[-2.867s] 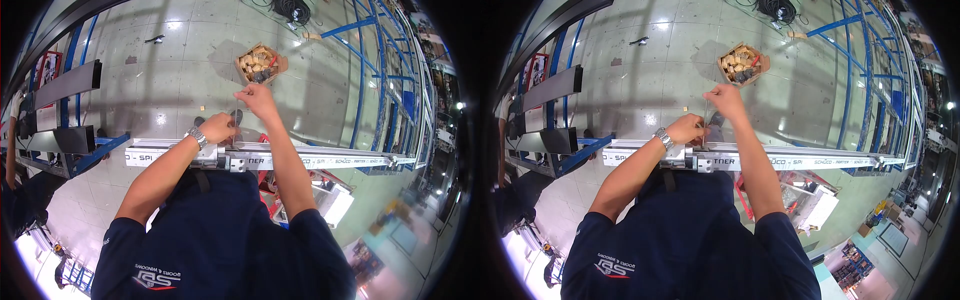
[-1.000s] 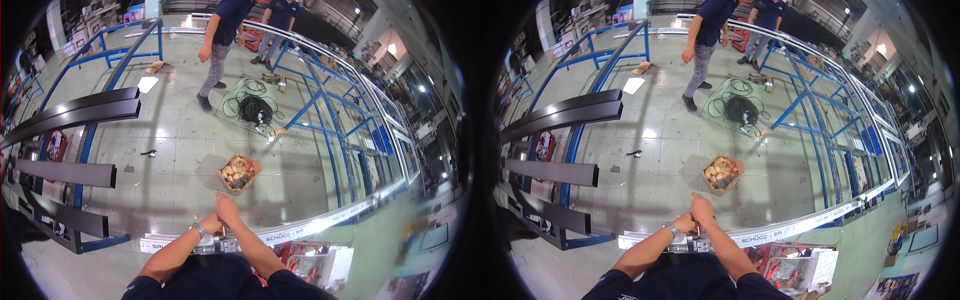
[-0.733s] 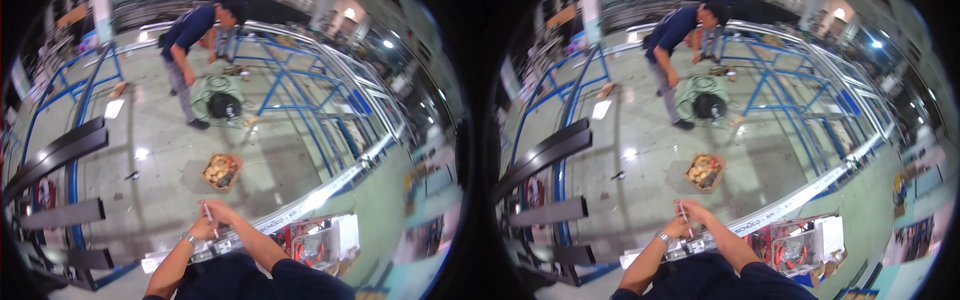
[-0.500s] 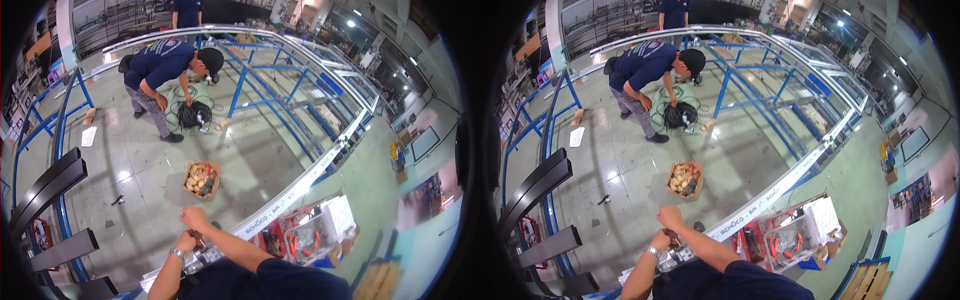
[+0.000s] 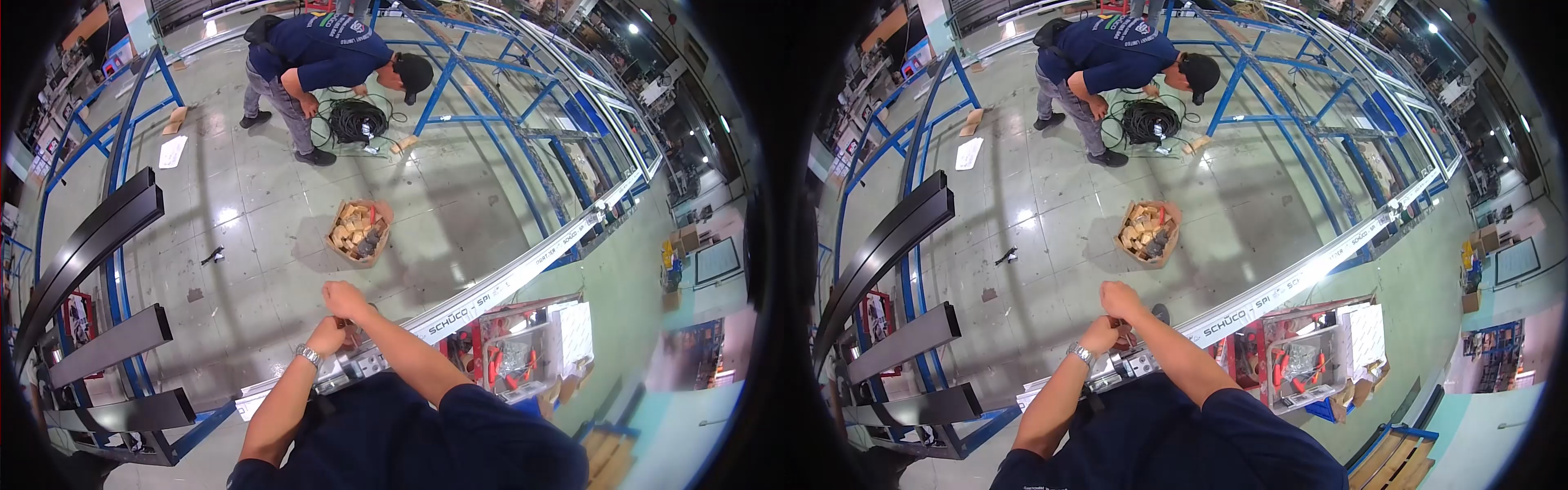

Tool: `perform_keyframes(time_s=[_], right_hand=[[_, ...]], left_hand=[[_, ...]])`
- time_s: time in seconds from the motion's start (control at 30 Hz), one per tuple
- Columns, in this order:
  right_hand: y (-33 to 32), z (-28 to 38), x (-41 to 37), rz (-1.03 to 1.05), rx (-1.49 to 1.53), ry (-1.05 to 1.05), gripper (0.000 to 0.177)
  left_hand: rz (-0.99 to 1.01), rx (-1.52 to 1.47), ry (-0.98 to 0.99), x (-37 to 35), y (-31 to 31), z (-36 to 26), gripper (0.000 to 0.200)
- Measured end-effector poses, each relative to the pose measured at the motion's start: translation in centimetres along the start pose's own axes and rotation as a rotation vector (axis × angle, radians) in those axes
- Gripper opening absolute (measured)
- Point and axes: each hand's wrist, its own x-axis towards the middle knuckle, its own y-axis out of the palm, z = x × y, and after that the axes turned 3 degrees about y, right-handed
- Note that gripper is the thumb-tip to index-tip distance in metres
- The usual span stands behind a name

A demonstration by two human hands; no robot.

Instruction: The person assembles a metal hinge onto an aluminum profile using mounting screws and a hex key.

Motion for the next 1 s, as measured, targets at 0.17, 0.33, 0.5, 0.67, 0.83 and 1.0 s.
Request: perform_keyframes(time_s=[0.17, 0.33, 0.5, 0.67, 0.83, 1.0], right_hand=[[-2.2, 0.9, -1.7, 0.212, 0.582, -0.008, 0.043], [-3.4, -1.8, -2.7, 0.525, 1.555, 0.014, 0.041], [-1.4, -3.3, 0.0, 0.243, 1.161, -0.077, 0.022], [-4.5, 1.2, -3.1, -0.322, 0.181, -0.193, 0.027], [-1.0, -0.5, -2.1, 0.015, 1.059, -0.057, 0.024], [1.4, -1.1, -0.5, -0.237, 0.148, -0.178, 0.032]], left_hand=[[0.002, -0.064, -0.022, -0.1, -0.1, 0.2, 0.015], [0.039, -0.055, -0.034, 0.4, -0.5, 0.8, 0.015], [-0.008, -0.054, -0.035, 0.1, -0.3, 0.9, 0.02], [-0.037, -0.045, -0.037, 0.0, -0.1, 0.2, 0.02], [0.011, -0.034, -0.041, 0.3, -0.3, 0.5, 0.023], [0.015, 0.031, -0.041, -0.6, 0.1, -0.8, 0.022]])
